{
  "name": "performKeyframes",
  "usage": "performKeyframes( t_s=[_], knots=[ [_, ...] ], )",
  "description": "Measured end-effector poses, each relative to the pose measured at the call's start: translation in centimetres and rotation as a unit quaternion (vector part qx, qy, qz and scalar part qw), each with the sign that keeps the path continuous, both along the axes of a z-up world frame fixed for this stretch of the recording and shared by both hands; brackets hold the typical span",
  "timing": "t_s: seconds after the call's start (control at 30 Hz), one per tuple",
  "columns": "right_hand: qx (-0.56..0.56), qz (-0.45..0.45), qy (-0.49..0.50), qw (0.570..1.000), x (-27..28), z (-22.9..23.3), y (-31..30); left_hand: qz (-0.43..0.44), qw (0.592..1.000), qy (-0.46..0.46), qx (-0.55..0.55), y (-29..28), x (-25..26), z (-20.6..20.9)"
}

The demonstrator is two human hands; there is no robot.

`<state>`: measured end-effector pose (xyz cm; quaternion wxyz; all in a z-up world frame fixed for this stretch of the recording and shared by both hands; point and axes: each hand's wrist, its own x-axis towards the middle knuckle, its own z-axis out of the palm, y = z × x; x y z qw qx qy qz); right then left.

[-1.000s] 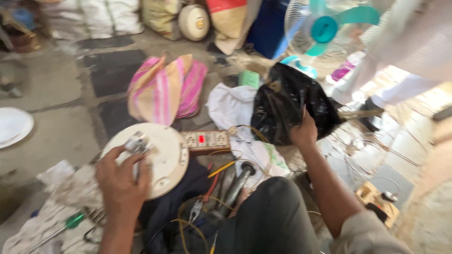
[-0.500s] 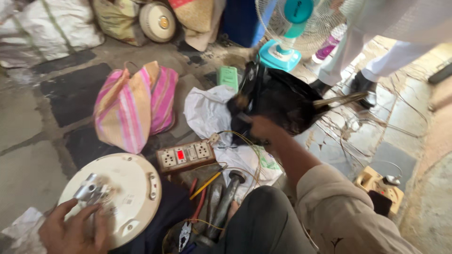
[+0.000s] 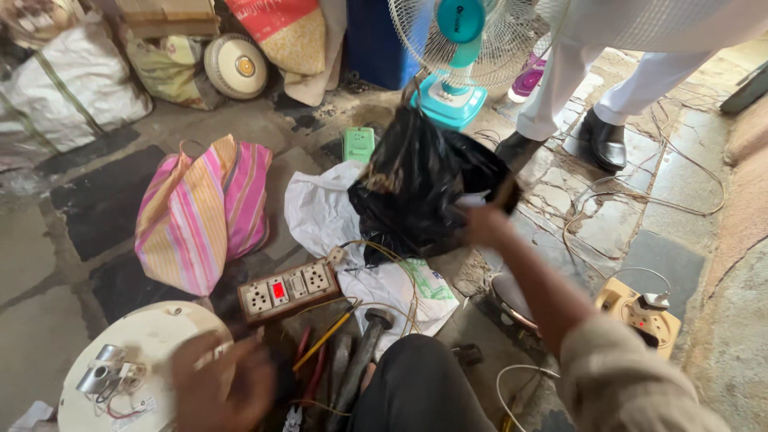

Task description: The person connects wires and secures components of a white ceiling fan motor assembly while using a screwdriver and holding electrical connectors by hand.

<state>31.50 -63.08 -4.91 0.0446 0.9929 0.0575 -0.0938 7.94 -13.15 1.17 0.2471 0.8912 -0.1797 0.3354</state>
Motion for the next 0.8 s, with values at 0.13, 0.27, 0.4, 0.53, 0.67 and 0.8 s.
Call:
performKeyframes(
  t_s=[0.13, 0.27, 0.4, 0.53, 0.67, 0.8],
  knots=[
    [0.027, 0.160, -0.091, 0.983, -7.9, -4.8, 6.3, -0.235, 0.951, 0.039, 0.197, -15.8, 7.2, 3.5],
    [0.197, 0.200, -0.126, 0.951, -13.1, -1.1, 6.8, -0.182, 0.944, 0.144, 0.236, -24.4, 15.2, 1.5],
    [0.295, -0.012, -0.036, 0.955, -13.4, 1.6, 3.6, 0.026, 0.803, 0.358, 0.476, -23.6, 18.8, -1.0],
    [0.439, -0.092, -0.033, 0.893, -9.1, -1.6, 3.4, -0.014, 0.889, 0.213, 0.406, -25.3, 18.9, -2.0],
    [0.359, -0.018, -0.017, 0.933, -8.4, -5.2, 4.8, -0.201, 0.917, 0.174, 0.297, -28.1, 20.0, -1.6],
    [0.367, -0.233, 0.083, 0.897, -7.2, -3.2, 4.0, 0.083, 0.752, 0.419, 0.502, -20.7, 23.2, -1.0]
  ],
)
